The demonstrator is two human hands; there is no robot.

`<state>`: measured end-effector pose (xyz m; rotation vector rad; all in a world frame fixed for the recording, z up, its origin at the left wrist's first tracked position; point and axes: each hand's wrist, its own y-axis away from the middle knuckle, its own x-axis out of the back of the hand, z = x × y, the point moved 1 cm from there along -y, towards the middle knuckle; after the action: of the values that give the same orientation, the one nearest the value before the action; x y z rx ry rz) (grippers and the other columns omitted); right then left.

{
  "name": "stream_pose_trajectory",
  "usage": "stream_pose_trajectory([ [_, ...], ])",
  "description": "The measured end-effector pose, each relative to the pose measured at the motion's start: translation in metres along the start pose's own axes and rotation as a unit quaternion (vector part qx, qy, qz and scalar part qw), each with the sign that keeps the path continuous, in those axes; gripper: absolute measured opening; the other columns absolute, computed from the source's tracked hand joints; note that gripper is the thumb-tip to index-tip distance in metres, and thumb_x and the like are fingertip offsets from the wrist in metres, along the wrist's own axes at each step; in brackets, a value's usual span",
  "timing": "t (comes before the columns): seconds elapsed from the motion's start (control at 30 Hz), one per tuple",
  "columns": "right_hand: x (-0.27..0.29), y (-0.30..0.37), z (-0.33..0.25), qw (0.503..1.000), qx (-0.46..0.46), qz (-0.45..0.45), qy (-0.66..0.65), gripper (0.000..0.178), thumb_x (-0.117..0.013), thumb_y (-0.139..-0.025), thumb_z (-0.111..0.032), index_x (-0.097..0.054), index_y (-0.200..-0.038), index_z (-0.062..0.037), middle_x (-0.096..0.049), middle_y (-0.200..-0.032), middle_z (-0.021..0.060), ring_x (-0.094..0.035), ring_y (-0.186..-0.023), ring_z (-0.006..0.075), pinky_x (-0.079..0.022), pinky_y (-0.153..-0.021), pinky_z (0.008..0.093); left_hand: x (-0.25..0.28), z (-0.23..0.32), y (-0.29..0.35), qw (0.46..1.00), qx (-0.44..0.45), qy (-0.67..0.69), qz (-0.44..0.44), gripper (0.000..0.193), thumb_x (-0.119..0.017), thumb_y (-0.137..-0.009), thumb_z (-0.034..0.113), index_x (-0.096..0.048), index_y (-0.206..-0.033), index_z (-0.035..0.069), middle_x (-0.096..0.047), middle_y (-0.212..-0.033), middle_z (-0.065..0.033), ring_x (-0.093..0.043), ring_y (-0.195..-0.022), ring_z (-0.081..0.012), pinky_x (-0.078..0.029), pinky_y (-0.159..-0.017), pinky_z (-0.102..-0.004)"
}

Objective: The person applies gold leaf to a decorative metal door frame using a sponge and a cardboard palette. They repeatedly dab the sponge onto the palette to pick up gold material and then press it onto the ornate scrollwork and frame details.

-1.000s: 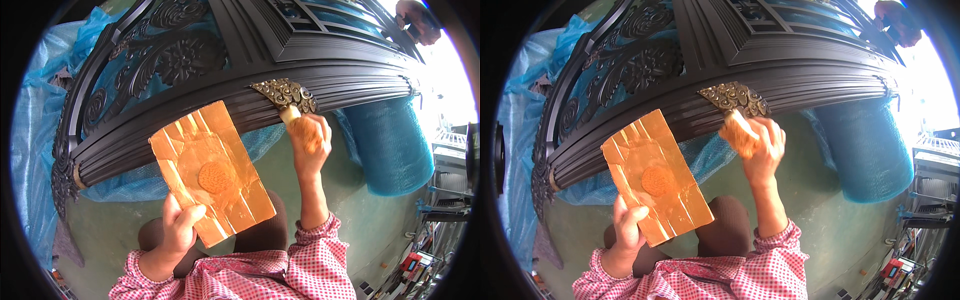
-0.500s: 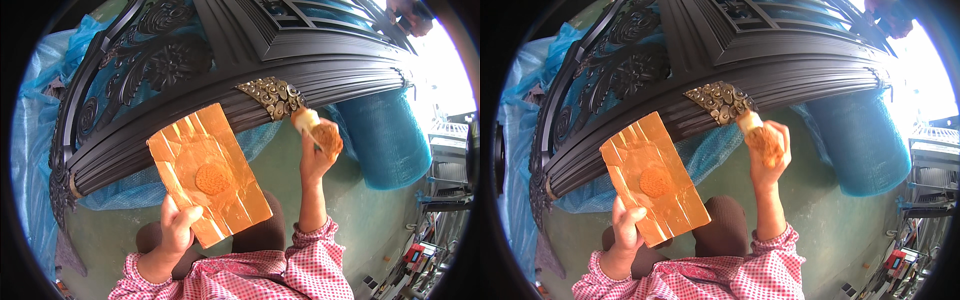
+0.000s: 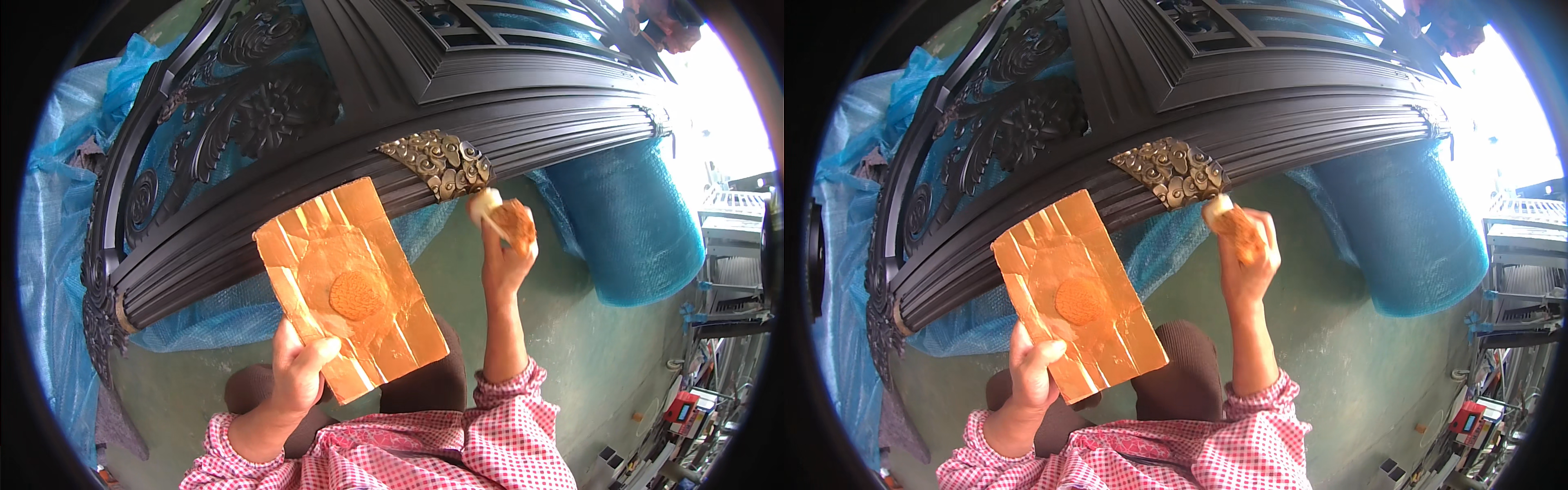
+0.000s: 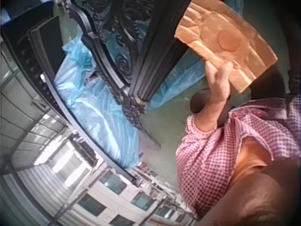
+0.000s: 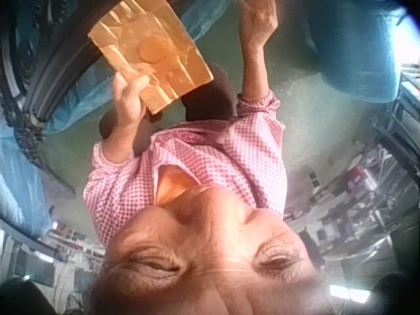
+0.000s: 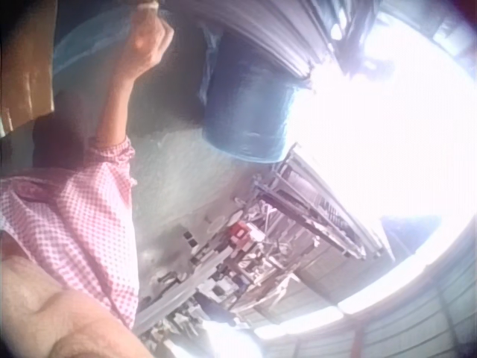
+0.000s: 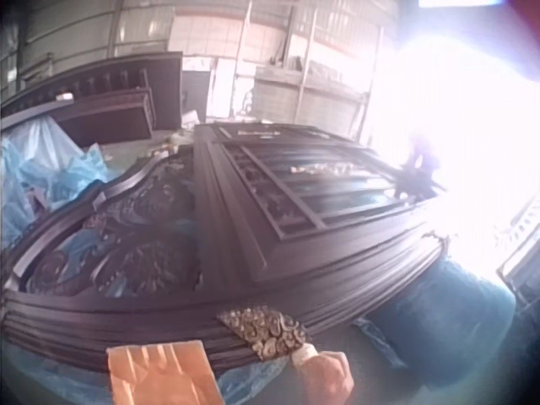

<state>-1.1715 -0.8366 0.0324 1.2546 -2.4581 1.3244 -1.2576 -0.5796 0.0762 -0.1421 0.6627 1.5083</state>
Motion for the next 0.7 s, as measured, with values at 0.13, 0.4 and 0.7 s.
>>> stream_pose_trajectory([
  [0.13, 0.030, 0.023, -0.015, 0.996, -0.089, 0.011, -0.029, 0.026, -0.068, -0.076, 0.000, -0.060, -0.100, 0.0043, -0.062, -0.094, 0.0077, -0.060, -0.087, 0.0167, -0.048, -0.078, 0.0293, 0.008, -0.008, 0.004, 1.000, 0.015, -0.024, -0.006, 0.035, -0.054, -0.079, 0.001, -0.047, -0.113, -0.003, -0.058, -0.103, -0.0092, -0.057, -0.091, -0.0145, -0.047, -0.082, -0.0299],
  [0.4, 0.054, -0.025, -0.094, 0.958, 0.128, -0.257, -0.020, 0.033, -0.075, -0.059, -0.013, -0.064, -0.089, -0.0045, -0.059, -0.083, 0.0083, -0.056, -0.073, 0.0258, -0.043, -0.067, 0.0346, -0.025, -0.009, -0.008, 0.996, 0.021, 0.003, -0.091, 0.050, -0.049, -0.080, -0.002, -0.034, -0.128, -0.006, -0.052, -0.118, -0.0103, -0.052, -0.106, -0.0151, -0.043, -0.092, -0.0310],
  [0.7, 0.057, -0.023, -0.103, 0.928, 0.137, -0.341, 0.061, 0.024, -0.067, -0.051, -0.010, -0.055, -0.072, -0.0074, -0.052, -0.070, 0.0047, -0.052, -0.065, 0.0239, -0.038, -0.063, 0.0348, -0.026, -0.013, -0.006, 0.994, 0.023, -0.039, -0.095, 0.047, -0.048, -0.082, -0.001, -0.036, -0.126, -0.006, -0.053, -0.117, -0.0098, -0.052, -0.105, -0.0145, -0.043, -0.091, -0.0301],
])
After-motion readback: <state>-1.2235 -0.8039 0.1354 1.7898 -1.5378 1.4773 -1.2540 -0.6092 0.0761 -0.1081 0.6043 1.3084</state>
